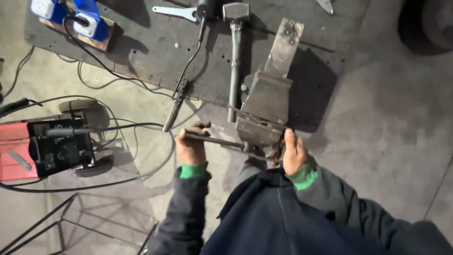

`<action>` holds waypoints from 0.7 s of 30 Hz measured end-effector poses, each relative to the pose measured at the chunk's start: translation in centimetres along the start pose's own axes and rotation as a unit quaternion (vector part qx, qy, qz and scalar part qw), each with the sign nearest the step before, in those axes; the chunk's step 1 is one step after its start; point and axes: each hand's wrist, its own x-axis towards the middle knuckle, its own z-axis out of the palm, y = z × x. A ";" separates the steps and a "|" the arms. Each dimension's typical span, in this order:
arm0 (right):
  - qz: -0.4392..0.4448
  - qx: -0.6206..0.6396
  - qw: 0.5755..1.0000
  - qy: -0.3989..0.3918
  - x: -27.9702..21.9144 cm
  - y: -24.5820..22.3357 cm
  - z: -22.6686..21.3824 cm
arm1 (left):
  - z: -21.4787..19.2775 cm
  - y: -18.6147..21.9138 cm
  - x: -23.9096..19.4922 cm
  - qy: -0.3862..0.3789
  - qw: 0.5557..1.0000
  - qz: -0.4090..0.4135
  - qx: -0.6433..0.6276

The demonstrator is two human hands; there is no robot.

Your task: Bending a metal bar using a vise and a hammer.

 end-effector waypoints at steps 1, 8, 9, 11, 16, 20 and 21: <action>-0.025 -0.019 0.999 -0.009 0.2 -0.7 0.0 | -1.1 -0.5 0.4 0.025 1.000 0.001 0.016; 0.006 0.012 1.000 0.007 0.6 -0.3 0.0 | 0.8 0.3 0.0 -0.090 0.995 0.029 0.043; 0.001 0.018 1.000 -0.008 -0.3 -1.4 0.2 | -1.6 -0.7 -0.1 -0.041 0.999 0.008 0.005; -0.026 0.025 0.999 -0.019 1.2 -3.2 0.5 | -1.8 -1.3 2.7 -0.009 0.999 0.000 -0.038; 0.138 0.120 0.983 -0.032 0.3 -2.7 0.6 | 2.6 2.3 0.3 -0.119 0.992 -0.035 -0.011; 0.177 0.148 0.973 -0.016 0.1 -1.9 0.7 | 3.6 1.5 1.2 0.032 0.995 -0.084 -0.036; 0.150 0.130 0.980 -0.014 1.6 -2.3 0.8 | 2.8 0.6 1.3 -0.085 0.996 -0.007 -0.033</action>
